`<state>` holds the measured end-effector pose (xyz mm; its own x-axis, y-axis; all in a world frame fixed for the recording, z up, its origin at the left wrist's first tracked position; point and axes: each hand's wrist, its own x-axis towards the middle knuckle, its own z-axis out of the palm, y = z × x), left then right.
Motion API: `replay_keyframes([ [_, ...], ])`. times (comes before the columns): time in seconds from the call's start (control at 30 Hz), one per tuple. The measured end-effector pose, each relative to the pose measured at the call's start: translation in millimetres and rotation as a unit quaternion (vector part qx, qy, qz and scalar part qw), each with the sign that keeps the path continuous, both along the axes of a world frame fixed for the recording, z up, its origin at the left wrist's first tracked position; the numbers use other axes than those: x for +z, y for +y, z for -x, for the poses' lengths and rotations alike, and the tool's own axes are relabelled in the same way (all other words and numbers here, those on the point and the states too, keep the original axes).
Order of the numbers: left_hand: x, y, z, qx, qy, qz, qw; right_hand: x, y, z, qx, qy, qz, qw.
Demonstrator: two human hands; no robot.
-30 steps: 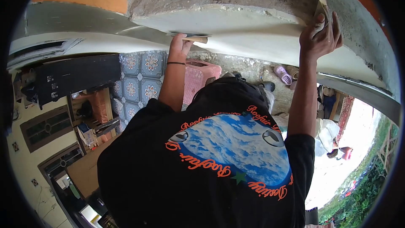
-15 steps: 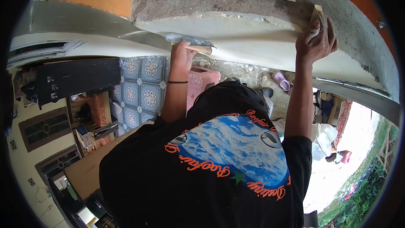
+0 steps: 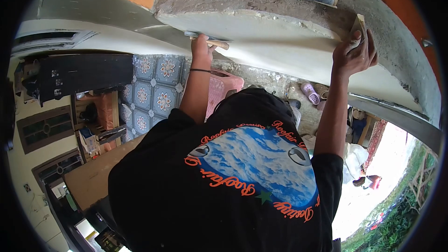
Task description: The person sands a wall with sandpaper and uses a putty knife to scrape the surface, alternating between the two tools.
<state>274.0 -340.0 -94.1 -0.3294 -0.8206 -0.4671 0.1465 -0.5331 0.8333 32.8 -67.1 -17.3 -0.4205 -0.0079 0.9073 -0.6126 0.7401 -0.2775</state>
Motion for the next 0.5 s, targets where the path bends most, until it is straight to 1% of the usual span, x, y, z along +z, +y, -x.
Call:
replay_keyframes([
  [0.07, 5, 2, 8, 0.04, -0.016, 0.027, 0.999, 1, 1, 3, -0.015, 0.005, -0.008, 1.0],
  [0.1, 4, 8, 7, 0.028, -0.028, 0.126, 0.991, 3, 0, 3, -0.01, 0.005, -0.005, 1.0],
  [0.13, 11, 18, 4, 0.028, -0.031, 0.124, 0.991, 2, 0, 0, -0.002, -0.001, -0.004, 1.0],
  [0.2, 29, 31, 4, 0.014, -0.04, 0.211, 0.977, 1, 0, -1, -0.005, -0.004, -0.007, 1.0],
  [0.23, 35, 30, 8, 0.061, -0.007, 0.186, 0.981, 2, -1, 0, -0.01, -0.003, -0.007, 1.0],
  [0.27, 29, 22, 12, 0.063, -0.006, 0.187, 0.98, 3, -3, -1, -0.008, -0.002, -0.006, 1.0],
  [0.33, 23, 7, 16, 0.103, -0.051, 0.115, 0.987, 5, -3, -4, -0.005, -0.006, -0.006, 1.0],
  [0.37, 19, 6, 14, 0.103, -0.05, 0.115, 0.987, 4, -2, -2, -0.005, -0.005, -0.005, 1.0],
  [0.43, 41, 15, 10, 0.068, -0.039, 0.153, 0.985, 0, 0, 1, 0.001, 0.007, -0.003, 1.0],
  [0.47, 49, 18, 13, 0.066, -0.037, 0.154, 0.985, 1, 0, 2, -0.001, 0.009, -0.002, 1.0],
  [0.5, 54, 23, 15, 0.069, -0.037, 0.181, 0.98, 2, -1, 2, 0.0, 0.009, 0.001, 1.0],
])
